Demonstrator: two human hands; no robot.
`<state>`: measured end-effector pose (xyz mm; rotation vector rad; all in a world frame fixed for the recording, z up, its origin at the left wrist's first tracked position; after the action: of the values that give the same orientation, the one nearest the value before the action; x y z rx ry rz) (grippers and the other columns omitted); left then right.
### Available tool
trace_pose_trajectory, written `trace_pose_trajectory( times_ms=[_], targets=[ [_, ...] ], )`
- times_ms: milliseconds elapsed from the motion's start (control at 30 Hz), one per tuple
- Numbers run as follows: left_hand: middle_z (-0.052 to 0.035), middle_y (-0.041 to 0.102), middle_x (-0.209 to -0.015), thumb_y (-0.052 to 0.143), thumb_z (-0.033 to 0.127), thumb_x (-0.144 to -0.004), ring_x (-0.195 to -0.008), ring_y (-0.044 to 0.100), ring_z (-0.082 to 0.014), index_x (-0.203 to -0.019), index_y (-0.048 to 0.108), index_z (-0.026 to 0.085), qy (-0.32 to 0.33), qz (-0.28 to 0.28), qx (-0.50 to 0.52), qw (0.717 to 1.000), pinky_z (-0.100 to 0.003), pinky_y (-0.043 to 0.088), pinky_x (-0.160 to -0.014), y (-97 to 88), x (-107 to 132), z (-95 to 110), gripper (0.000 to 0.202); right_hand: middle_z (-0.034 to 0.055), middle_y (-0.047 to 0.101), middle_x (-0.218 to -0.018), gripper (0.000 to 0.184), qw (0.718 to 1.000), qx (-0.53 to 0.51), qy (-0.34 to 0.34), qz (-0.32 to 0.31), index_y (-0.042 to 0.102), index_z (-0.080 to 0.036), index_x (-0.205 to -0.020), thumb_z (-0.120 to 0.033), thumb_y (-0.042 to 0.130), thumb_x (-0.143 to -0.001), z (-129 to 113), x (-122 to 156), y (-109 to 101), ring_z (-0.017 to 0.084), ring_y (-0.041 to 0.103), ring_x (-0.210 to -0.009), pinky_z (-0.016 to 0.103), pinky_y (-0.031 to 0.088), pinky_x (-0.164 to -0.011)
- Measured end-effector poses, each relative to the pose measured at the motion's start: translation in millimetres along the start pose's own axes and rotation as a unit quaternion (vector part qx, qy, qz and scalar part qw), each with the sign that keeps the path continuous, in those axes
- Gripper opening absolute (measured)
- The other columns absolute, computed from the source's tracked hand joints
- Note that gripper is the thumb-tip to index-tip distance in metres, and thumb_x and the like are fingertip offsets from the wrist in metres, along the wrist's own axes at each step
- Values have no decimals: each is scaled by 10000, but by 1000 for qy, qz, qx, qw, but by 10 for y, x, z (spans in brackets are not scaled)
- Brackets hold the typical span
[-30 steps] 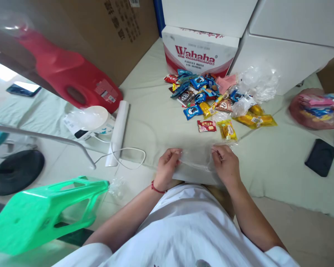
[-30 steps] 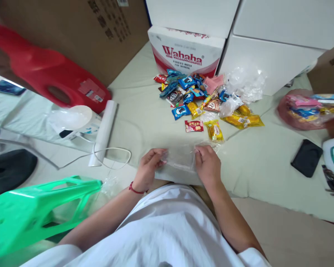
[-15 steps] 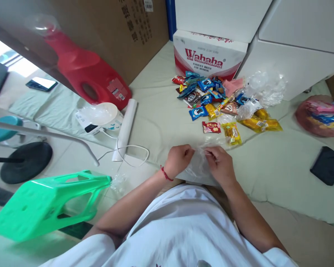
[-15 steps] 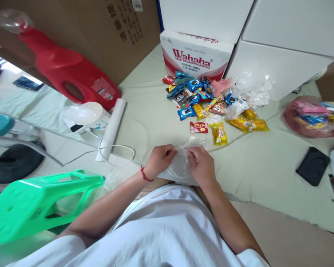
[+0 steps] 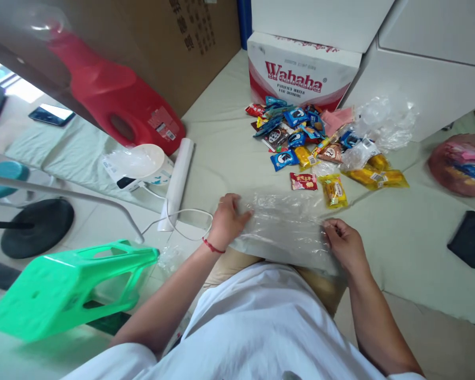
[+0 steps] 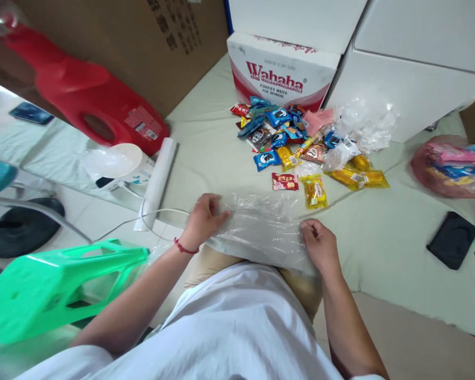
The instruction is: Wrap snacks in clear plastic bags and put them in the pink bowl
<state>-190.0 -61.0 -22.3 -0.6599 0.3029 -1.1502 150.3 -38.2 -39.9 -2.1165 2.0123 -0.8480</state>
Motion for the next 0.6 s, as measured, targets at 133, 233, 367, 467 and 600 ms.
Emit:
trace_pose_trajectory(
  times_ms=[133,233,367,467,600],
  targets=[
    [-153,614,-1174,653,144,-803,-1109,546,-312,-1168,652,185,221,102,-155,957,-464,433,-955,-112,195,298,368,-29,554,-572,418,999,39,-23,-18,690,-193,-879,-601,602,-891,-58,-35,33,141,487,-528,258,382,-531],
    [-98,695,-1057,525,93,-908,-1067,594,-265,-992,705,235,407,-60,-197,890,-420,420,-912,113,297,493,244,-33,550,-566,415,998,56,-23,-11,706,-194,-911,-593,595,-894,-97,-69,75,142,483,-521,263,387,-536],
    [-118,746,-1133,457,154,-1007,-1104,641,-252,-1016,720,194,461,-199,-248,828,-400,434,-892,406,312,391,266,-4,629,-650,394,993,111,-40,7,722,-209,-912,-561,545,-903,-2,-8,-75,162,541,-575,285,423,-583],
    [-131,666,-1395,438,158,-1027,-1283,596,-256,-1238,683,189,455,-193,-245,834,-420,423,-1024,482,363,156,325,33,719,-766,373,978,195,-63,-48,749,-234,-910,-554,562,-867,66,101,-388,209,635,-659,324,470,-634],
    [-124,568,-1525,463,163,-1014,-1420,515,-259,-1422,582,207,450,-182,-221,846,-455,366,-1149,478,508,-93,428,78,731,-869,352,935,302,-179,54,760,-247,-996,-520,567,-890,-390,125,-768,236,653,-692,359,473,-643]
  ],
)
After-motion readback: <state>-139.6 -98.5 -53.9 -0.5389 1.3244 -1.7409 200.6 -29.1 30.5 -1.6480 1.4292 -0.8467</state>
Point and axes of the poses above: each hand's wrist, its own x-axis away from the middle knuckle, its own y-axis out of the palm, z = x × y, the point moved 4 cm from there along -x, towards the middle knuckle
